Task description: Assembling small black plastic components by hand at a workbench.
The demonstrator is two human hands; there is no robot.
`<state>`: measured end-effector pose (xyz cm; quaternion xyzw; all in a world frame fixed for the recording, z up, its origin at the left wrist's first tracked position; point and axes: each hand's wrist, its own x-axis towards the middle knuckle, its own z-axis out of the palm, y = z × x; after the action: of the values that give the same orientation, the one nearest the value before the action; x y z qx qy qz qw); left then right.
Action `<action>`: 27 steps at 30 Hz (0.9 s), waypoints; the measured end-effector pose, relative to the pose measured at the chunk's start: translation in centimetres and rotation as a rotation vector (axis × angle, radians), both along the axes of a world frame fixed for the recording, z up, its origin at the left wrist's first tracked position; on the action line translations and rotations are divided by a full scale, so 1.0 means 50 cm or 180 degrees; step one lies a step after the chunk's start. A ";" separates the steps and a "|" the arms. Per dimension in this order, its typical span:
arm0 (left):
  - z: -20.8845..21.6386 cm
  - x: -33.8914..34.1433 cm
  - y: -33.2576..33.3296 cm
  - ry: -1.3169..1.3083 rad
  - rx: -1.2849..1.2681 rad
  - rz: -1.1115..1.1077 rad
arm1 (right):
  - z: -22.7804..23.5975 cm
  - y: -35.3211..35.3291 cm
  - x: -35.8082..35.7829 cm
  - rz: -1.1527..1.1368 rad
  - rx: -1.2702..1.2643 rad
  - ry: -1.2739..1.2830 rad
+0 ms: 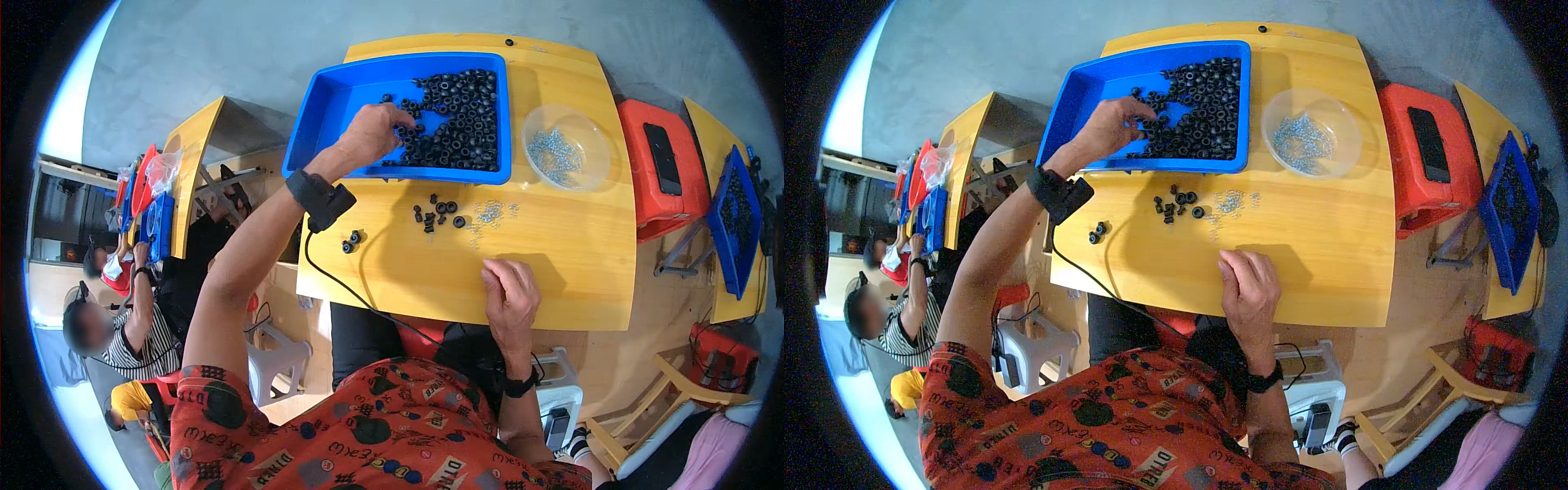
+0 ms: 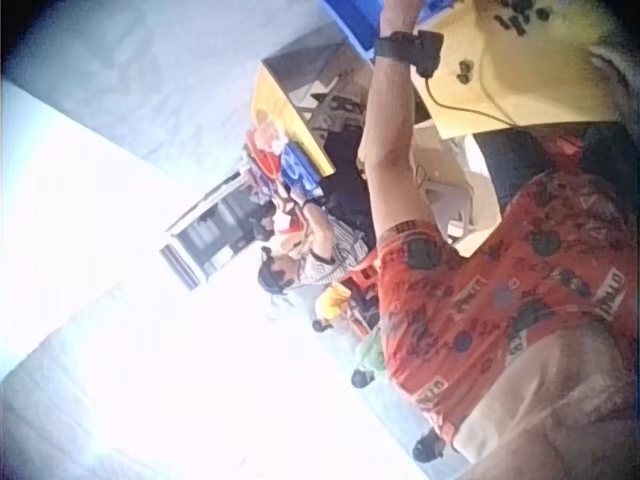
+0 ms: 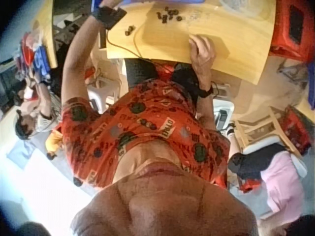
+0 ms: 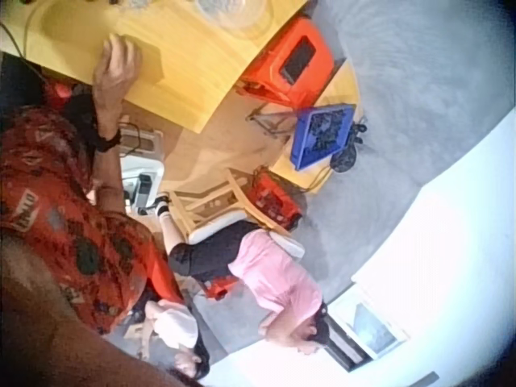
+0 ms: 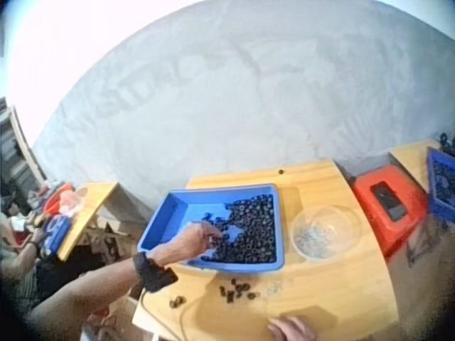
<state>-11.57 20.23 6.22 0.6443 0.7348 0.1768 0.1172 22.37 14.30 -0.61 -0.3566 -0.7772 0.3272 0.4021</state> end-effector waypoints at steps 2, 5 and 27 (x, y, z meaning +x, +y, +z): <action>-0.031 -0.007 0.009 -0.0075 0.0182 -0.0469 | 0.005 -0.001 0.000 -0.0009 -0.0053 -0.0026; -0.047 -0.005 0.025 -0.0071 0.0100 -0.0444 | 0.003 -0.001 0.003 -0.0030 -0.0107 -0.0071; -0.027 -0.059 -0.008 -0.1571 -0.0514 0.0357 | 0.007 -0.002 -0.006 -0.0034 -0.0102 -0.0101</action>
<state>-14.51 19.85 4.89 0.5286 0.7302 0.2756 0.3339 22.08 14.19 -0.25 -0.3723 -0.7762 0.3319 0.3856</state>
